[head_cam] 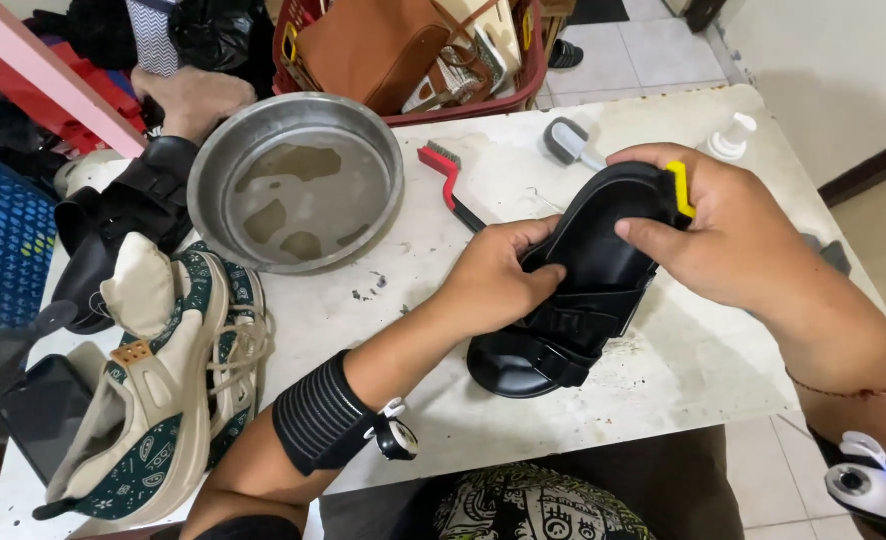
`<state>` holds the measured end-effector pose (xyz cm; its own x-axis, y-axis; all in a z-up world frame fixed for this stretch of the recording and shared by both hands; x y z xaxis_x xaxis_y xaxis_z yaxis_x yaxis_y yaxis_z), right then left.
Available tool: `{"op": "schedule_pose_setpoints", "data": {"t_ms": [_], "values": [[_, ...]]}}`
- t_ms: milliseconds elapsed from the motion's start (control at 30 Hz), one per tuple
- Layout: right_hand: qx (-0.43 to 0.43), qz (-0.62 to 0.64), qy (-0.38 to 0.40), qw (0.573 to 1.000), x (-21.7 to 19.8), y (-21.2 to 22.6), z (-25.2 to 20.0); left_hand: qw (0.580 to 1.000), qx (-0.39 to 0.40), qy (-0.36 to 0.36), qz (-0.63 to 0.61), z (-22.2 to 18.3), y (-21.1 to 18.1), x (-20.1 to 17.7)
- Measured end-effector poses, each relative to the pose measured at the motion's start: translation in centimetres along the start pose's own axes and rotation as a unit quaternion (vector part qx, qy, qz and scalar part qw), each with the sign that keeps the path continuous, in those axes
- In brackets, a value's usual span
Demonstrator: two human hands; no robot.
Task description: Cleaning a black sandal using a brush, cleaning solution, and a cloth on a workbench.
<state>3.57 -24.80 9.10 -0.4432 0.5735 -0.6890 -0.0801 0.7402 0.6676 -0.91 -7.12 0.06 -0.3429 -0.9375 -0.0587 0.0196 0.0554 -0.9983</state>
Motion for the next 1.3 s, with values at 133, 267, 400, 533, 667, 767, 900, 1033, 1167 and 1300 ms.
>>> {"op": "schedule_pose_setpoints", "data": {"t_ms": [133,267,400,533,667,767,900,1033,1167,1300], "values": [[-0.099,-0.044,-0.031,0.994,0.2,-1.8,0.9,0.998,0.022,0.059,-0.017,0.3,0.0,-0.1],[-0.146,-0.07,-0.082,0.983,0.6,-2.6,1.2,0.998,0.022,0.065,-0.001,0.3,0.1,0.1],[-0.174,-0.022,-0.079,0.981,0.6,-2.0,1.2,0.998,0.008,0.036,0.045,-0.3,-1.3,0.7],[-0.011,-0.024,-0.02,0.999,0.3,-0.4,0.9,0.99,-0.085,0.005,0.111,-1.0,-3.3,1.1],[0.032,-0.049,0.037,0.998,-0.1,0.0,0.8,0.983,-0.107,-0.015,0.146,-1.5,-3.2,1.9],[-0.053,-0.113,0.066,0.99,-1.0,0.2,0.3,0.982,-0.037,-0.041,0.178,-1.6,-2.8,2.6],[-0.28,-0.104,0.056,0.953,-2.8,-3.3,0.3,0.982,-0.046,-0.042,0.181,-2.0,-2.7,2.6],[-0.296,-0.144,-0.073,0.941,-4.9,-6.8,-0.6,0.98,-0.053,-0.043,0.189,-2.0,-2.0,2.7],[-0.272,-0.189,-0.076,0.941,-4.2,-7.3,-3.1,0.977,-0.028,-0.054,0.204,-1.9,-0.8,3.1],[-0.326,-0.254,-0.069,0.908,-2.8,-4.1,-5.3,0.978,-0.019,-0.059,0.197,-2.1,-0.9,3.1]]}}
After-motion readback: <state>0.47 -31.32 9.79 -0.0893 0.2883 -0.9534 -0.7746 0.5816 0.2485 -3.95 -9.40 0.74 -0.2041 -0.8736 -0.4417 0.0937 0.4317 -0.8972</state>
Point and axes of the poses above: each hand's wrist, its own z-axis towards the middle knuckle, its own x-axis out of the palm, y = z × x, the point moved 3 cm from there along z, towards the middle knuckle, and after that the axes turned 10 degrees about y, right-handed, at the moved point
